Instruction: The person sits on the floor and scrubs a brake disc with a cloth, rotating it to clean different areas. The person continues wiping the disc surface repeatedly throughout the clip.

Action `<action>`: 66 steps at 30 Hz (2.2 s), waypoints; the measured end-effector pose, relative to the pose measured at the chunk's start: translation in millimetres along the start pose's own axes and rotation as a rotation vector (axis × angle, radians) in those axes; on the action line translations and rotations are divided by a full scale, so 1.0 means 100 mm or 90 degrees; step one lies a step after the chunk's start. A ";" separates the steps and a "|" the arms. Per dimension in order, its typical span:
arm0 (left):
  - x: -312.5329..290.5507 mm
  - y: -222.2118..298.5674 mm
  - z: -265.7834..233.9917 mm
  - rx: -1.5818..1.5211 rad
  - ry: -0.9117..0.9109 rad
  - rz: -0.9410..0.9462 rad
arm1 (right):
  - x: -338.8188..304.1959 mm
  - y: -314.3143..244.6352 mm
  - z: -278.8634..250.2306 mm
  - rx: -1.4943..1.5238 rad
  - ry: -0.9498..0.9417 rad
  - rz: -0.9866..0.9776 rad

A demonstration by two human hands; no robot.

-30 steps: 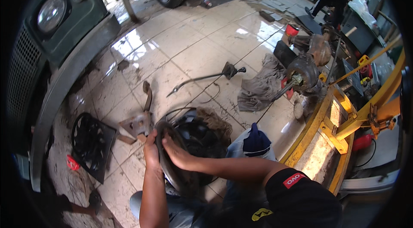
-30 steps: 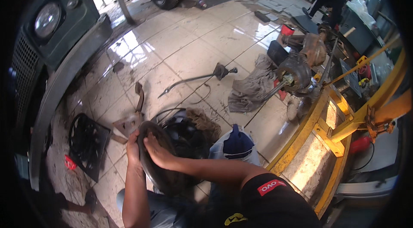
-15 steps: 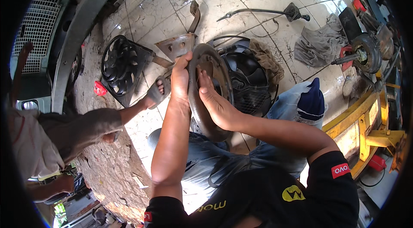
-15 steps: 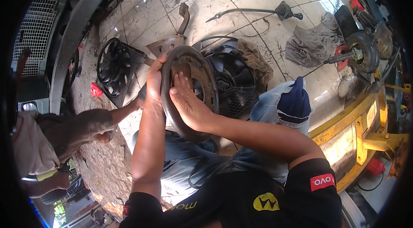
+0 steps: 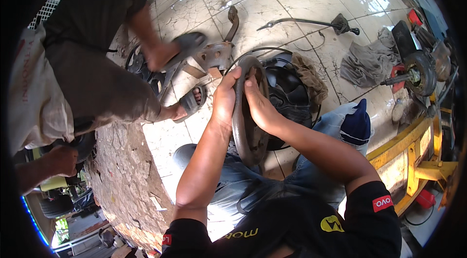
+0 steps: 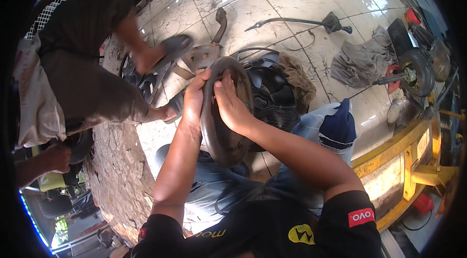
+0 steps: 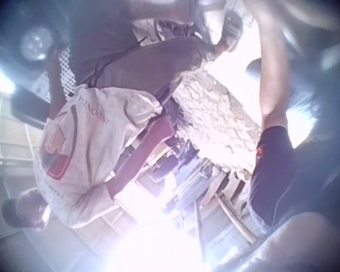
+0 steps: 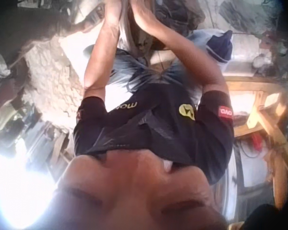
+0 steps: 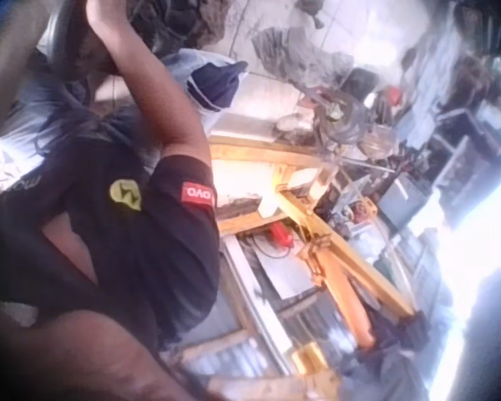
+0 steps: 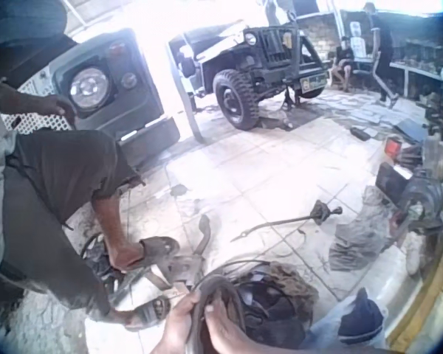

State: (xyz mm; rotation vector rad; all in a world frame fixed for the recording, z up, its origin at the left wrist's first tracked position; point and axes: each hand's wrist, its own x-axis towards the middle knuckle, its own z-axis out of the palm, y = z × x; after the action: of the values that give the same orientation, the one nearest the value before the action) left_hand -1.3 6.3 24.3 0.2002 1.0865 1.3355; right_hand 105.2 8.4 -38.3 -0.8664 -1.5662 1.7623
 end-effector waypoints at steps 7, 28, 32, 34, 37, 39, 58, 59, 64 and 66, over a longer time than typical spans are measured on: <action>-0.09 0.03 0.03 -0.020 0.027 -0.043 | -0.35 -0.18 0.07 -0.031 -0.072 -0.080; -0.04 -0.07 0.05 0.031 0.055 0.018 | -0.32 -0.02 0.09 0.010 -0.050 -0.076; 0.13 -0.20 -0.13 -0.011 -0.005 0.025 | -0.11 0.13 0.02 -0.014 -0.014 -0.069; 0.13 -0.20 -0.11 -0.034 -0.047 0.046 | -0.06 0.12 0.04 -0.008 -0.001 -0.065; 0.05 -0.12 -0.10 0.010 0.029 0.019 | -0.29 0.01 0.08 -0.016 -0.050 -0.051; -0.01 -0.08 -0.06 0.021 0.062 0.005 | -0.35 -0.08 0.08 -0.004 -0.069 -0.083; 0.11 -0.16 -0.02 -0.025 0.040 0.051 | -0.02 0.11 -0.02 0.052 -0.050 -0.040; 0.10 -0.14 -0.01 -0.029 0.041 0.046 | -0.10 0.07 0.03 0.038 -0.039 -0.069; 0.09 -0.14 -0.07 -0.032 0.001 0.028 | -0.06 0.12 -0.03 -0.024 -0.039 -0.103; 0.11 -0.20 0.02 -0.035 0.059 0.054 | 0.04 0.21 -0.07 0.057 -0.045 0.017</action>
State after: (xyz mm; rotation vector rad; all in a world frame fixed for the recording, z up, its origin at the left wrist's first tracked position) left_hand 12.1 10.6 6.3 0.1461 1.1269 1.4605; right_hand 107.7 13.2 -60.4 -0.7930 -1.5135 1.8847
